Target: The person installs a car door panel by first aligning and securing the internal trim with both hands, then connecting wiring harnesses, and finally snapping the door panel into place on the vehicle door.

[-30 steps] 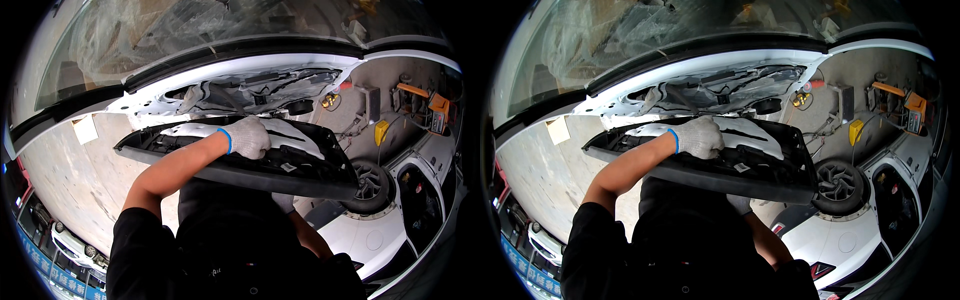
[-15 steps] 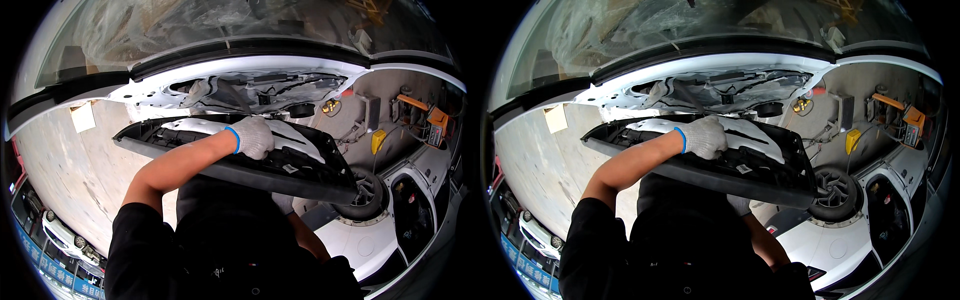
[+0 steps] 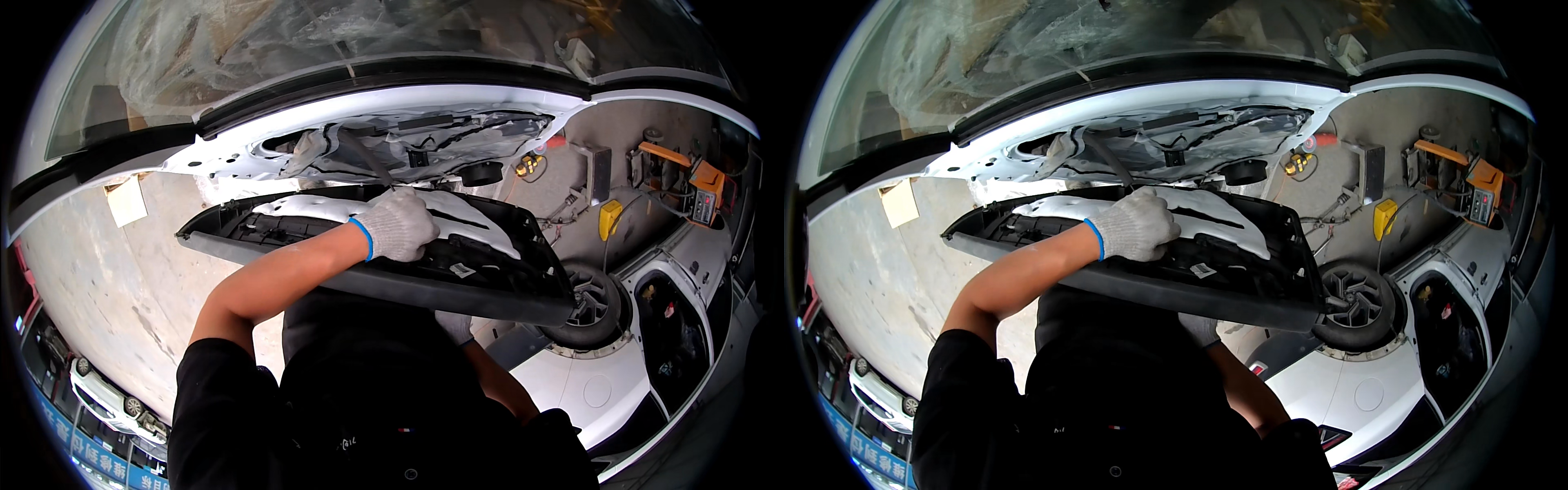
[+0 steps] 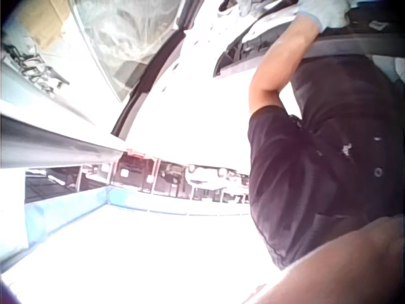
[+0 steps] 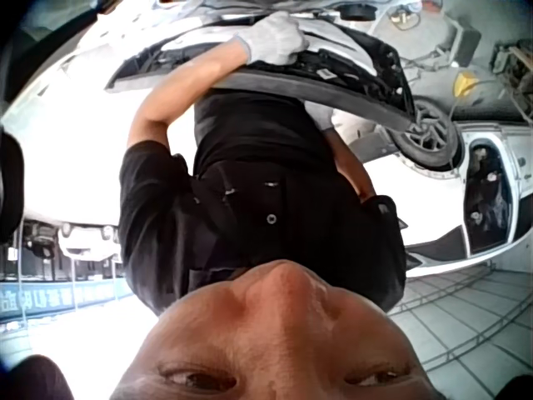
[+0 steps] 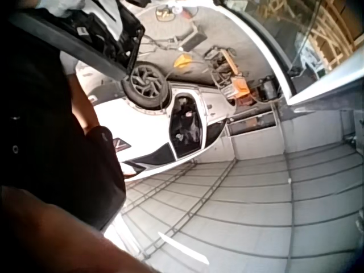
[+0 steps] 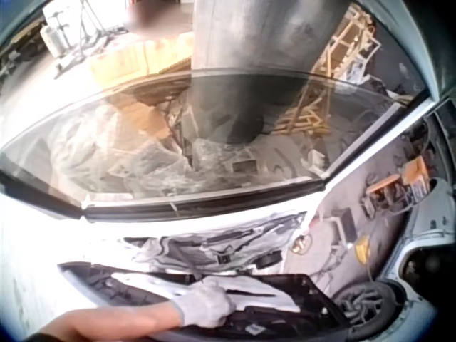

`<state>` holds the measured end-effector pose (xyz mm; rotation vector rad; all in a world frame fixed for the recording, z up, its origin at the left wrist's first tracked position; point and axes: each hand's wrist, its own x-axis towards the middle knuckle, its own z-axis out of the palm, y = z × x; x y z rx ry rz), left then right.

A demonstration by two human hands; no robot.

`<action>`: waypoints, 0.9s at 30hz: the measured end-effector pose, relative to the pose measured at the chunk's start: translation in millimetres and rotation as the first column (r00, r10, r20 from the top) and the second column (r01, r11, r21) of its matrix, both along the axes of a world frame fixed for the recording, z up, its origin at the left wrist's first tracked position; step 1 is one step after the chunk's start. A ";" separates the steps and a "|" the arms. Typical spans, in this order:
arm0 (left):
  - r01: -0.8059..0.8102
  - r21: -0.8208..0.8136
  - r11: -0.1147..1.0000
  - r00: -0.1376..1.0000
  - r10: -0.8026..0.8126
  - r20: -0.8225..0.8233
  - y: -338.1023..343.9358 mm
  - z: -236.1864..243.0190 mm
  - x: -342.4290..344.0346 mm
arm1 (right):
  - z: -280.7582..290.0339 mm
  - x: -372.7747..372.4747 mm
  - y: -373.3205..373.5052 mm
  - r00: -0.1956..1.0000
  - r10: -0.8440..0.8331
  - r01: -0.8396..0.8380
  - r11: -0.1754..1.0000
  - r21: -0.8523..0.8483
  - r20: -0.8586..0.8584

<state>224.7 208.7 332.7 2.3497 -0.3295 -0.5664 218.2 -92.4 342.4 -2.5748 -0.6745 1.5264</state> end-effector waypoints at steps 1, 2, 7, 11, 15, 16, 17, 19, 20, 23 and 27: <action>-0.014 -0.008 1.000 1.000 0.014 0.019 -0.2 0.2 -0.8 | -0.4 -1.6 -0.7 1.000 -0.001 0.001 1.000 0.009 0.015; -0.028 -0.016 0.999 0.999 0.029 0.038 -0.2 0.2 -1.4 | -0.4 -3.5 -1.0 1.000 -0.003 0.002 1.000 0.017 0.031; -0.030 -0.060 0.998 0.999 0.031 0.011 3.0 -1.2 -5.6 | 4.3 -0.9 5.8 0.999 -0.041 0.040 0.999 0.029 0.028; -0.004 -0.034 0.999 0.999 0.002 -0.053 6.7 2.8 -0.7 | -7.2 -7.3 -11.9 0.998 -0.018 0.011 0.994 0.105 0.061; 0.022 0.020 1.000 0.997 -0.021 -0.079 5.9 7.3 4.2 | -12.7 -11.6 -20.2 0.998 -0.023 0.015 0.993 0.120 0.064; 0.018 0.008 1.000 0.998 -0.017 -0.067 5.4 5.7 4.0 | -12.7 -10.8 -19.9 0.998 -0.011 0.005 0.995 0.101 0.059; 0.014 -0.005 1.000 0.998 -0.014 -0.056 4.8 4.1 3.6 | -12.3 -10.9 -19.4 0.999 0.001 -0.005 0.997 0.083 0.053; -0.003 -0.062 0.998 0.997 -0.001 -0.074 5.0 -0.4 1.3 | -4.3 -5.0 -9.6 0.998 0.051 -0.052 0.998 0.037 0.037; -0.012 -0.090 0.996 0.996 0.005 -0.084 5.0 -2.6 0.6 | 0.4 -1.6 -4.1 0.997 0.065 -0.066 0.998 0.013 0.027; 0.019 -0.085 0.996 0.994 -0.028 -0.107 3.7 -2.0 4.0 | 7.7 2.5 10.1 0.999 0.041 -0.040 0.999 -0.026 0.017; 0.077 -0.009 0.997 0.995 -0.077 -0.055 -0.5 -1.6 9.3 | 6.2 3.5 7.5 1.000 0.020 -0.021 0.999 -0.026 -0.011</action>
